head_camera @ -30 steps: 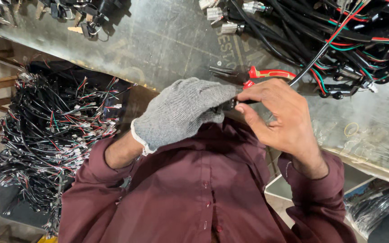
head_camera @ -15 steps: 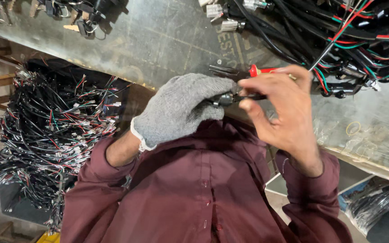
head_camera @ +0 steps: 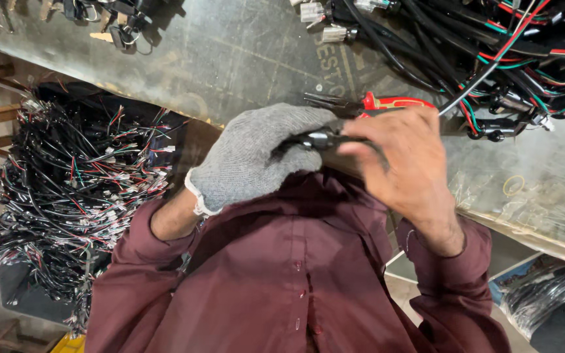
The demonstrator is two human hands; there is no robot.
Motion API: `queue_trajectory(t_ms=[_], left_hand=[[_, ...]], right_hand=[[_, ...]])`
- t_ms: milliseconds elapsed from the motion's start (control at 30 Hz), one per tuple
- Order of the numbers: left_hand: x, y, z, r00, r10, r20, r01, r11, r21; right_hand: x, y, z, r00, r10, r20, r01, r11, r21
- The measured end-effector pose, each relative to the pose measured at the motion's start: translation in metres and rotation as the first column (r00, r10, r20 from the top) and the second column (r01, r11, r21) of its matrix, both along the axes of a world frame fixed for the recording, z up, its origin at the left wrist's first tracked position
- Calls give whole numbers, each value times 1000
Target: The person works at a metal workbench covered with black cable harnesses, holding a cable in one hand and using red-handled pliers to strip insulation from the wire ends. They pull the stripped insulation off, set the prepared cable aside, and pick up the next cable to repeat the process.
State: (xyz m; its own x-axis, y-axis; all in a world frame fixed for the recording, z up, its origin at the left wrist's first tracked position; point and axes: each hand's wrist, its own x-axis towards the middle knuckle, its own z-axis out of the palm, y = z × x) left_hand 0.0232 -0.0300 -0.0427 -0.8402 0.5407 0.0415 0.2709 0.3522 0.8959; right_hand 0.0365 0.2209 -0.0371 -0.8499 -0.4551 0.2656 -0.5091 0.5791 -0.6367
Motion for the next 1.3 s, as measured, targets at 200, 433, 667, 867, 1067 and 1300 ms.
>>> queue_trajectory(t_ms=[200, 433, 667, 867, 1067, 1300], left_hand=[[3, -2, -4, 1000, 0, 30, -2, 998, 58], [9, 5, -9, 996, 48, 77, -52, 997, 59], [26, 7, 15, 977, 80, 199, -84, 996, 9], [23, -3, 9, 890, 27, 456, -113, 980, 162], [28, -4, 5, 933, 70, 352, -225, 878, 422], [18, 6, 14, 829, -72, 555, -317, 757, 572]], right_hand=[[-2, -7, 8, 1000, 20, 20, -20, 999, 30], [5, -9, -1, 996, 6, -94, 2, 997, 78], [7, -21, 4, 910, 242, -335, -134, 939, 316], [12, -29, 13, 868, -51, -494, 195, 950, 244], [13, -12, -5, 944, -320, -84, 331, 912, 240], [26, 5, -48, 889, -441, -119, 452, 809, 376]])
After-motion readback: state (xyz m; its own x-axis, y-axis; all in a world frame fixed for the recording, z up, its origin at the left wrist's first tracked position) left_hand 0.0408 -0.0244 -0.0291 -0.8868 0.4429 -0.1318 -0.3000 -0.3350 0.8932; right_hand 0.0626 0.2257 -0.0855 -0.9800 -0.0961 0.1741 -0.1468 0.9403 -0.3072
